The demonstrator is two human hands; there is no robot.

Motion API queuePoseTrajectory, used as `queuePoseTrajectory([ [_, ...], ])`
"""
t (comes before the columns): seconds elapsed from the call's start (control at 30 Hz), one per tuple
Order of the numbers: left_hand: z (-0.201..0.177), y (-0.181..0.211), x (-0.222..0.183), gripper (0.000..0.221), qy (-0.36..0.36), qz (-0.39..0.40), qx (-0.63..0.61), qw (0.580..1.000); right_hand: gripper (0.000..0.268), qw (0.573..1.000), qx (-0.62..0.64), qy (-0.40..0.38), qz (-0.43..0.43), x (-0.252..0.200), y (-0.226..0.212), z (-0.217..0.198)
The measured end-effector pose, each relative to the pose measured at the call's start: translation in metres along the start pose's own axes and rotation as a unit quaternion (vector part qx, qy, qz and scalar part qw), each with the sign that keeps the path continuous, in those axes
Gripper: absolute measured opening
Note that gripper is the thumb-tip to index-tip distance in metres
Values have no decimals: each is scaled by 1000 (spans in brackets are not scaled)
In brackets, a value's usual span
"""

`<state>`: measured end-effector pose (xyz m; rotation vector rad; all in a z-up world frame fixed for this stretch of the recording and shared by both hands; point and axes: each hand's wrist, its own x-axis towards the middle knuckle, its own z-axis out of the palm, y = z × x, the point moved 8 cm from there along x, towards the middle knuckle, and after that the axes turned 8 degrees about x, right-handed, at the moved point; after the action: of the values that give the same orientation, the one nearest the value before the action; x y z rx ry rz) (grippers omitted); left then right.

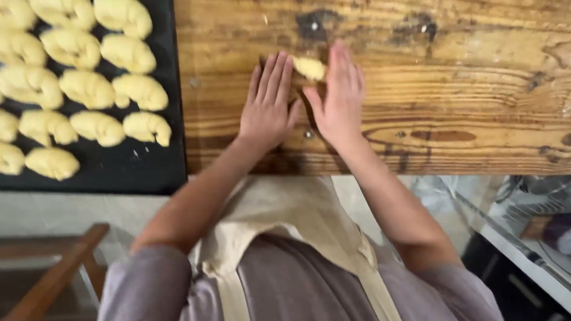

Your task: Rolling triangular pieces of dough into croissant shapes and arranging them on a baking tray.

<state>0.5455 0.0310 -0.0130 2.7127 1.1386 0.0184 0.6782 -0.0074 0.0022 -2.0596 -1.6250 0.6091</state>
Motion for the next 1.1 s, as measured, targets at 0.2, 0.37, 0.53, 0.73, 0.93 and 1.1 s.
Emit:
queuePoseTrajectory([
  [0.2,-15,0,23,72,-31,26,29,999,74,988,-105,-81,83,-20,5,13],
  [0.37,-11,-13,91,77,-58,33,2,998,86,963,-165,-114,183,45,5,-9],
  [0.53,1,-16,71,76,-91,132,-26,987,85,976,-150,-75,139,17,9,-6],
  [0.73,4,-12,26,40,199,239,-10,950,40,993,-105,61,-9,-21,5,-15],
  [0.93,-7,-26,-5,27,59,207,-47,975,12,970,-136,132,-150,-71,-14,-14],
  [1.1,-5,-11,-66,77,-136,61,20,989,60,981,-178,9,79,-119,-41,41],
])
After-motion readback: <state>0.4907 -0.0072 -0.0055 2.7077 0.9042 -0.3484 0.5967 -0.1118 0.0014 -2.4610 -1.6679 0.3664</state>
